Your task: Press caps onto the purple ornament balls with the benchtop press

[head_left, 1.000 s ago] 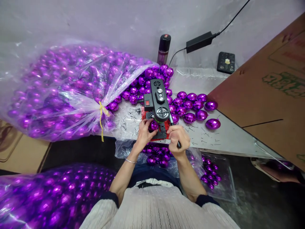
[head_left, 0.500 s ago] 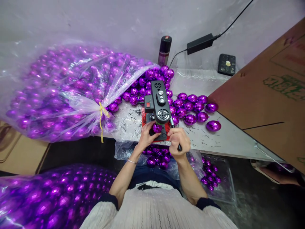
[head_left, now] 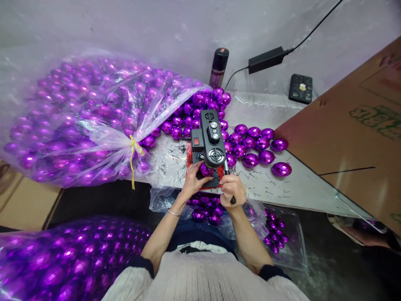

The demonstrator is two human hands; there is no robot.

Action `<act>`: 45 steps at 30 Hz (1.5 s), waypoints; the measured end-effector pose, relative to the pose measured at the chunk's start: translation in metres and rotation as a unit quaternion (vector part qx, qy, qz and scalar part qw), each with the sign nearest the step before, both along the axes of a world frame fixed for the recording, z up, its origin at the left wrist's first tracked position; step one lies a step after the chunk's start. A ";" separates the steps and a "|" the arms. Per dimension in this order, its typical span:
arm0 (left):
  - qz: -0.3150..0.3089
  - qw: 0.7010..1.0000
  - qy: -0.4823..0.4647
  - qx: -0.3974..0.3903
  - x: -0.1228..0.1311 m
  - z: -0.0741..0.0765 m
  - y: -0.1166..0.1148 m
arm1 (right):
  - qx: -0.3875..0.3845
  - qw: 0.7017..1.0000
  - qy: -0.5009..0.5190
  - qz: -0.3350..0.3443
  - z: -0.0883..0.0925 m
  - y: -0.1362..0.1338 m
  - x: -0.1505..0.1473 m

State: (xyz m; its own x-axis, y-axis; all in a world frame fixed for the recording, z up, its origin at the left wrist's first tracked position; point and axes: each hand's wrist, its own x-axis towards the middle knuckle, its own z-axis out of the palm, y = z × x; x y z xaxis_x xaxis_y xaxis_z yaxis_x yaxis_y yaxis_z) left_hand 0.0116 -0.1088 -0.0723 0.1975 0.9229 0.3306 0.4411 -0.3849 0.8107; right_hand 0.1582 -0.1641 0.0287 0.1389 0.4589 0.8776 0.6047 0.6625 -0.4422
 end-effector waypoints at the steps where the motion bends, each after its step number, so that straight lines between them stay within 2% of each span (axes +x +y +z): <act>1: 0.001 1.000 0.000 0.000 0.000 0.000 0.000 | 0.009 1.000 0.003 -0.004 -0.003 0.001 0.000; 15: 0.000 1.000 0.022 0.016 0.001 -0.002 -0.002 | 0.031 0.998 0.017 -0.047 -0.022 0.004 -0.004; 30: -0.003 1.000 0.021 0.020 0.001 -0.003 0.001 | 0.035 0.997 0.065 -0.027 -0.036 0.008 -0.007; 34: 0.001 1.000 0.019 0.006 0.002 -0.003 0.002 | 0.033 0.999 0.030 -0.016 -0.038 0.009 -0.006; 38: -0.003 1.000 0.005 0.010 0.002 -0.004 0.005 | 0.049 0.998 0.042 -0.019 -0.026 0.011 -0.006; 42: -0.008 0.999 0.015 0.031 0.003 -0.003 0.004 | -0.006 0.997 0.066 -0.027 0.010 0.006 -0.005; 45: -0.011 0.995 0.051 0.084 -0.001 -0.003 -0.015 | -0.058 0.995 0.080 -0.019 0.032 0.002 -0.003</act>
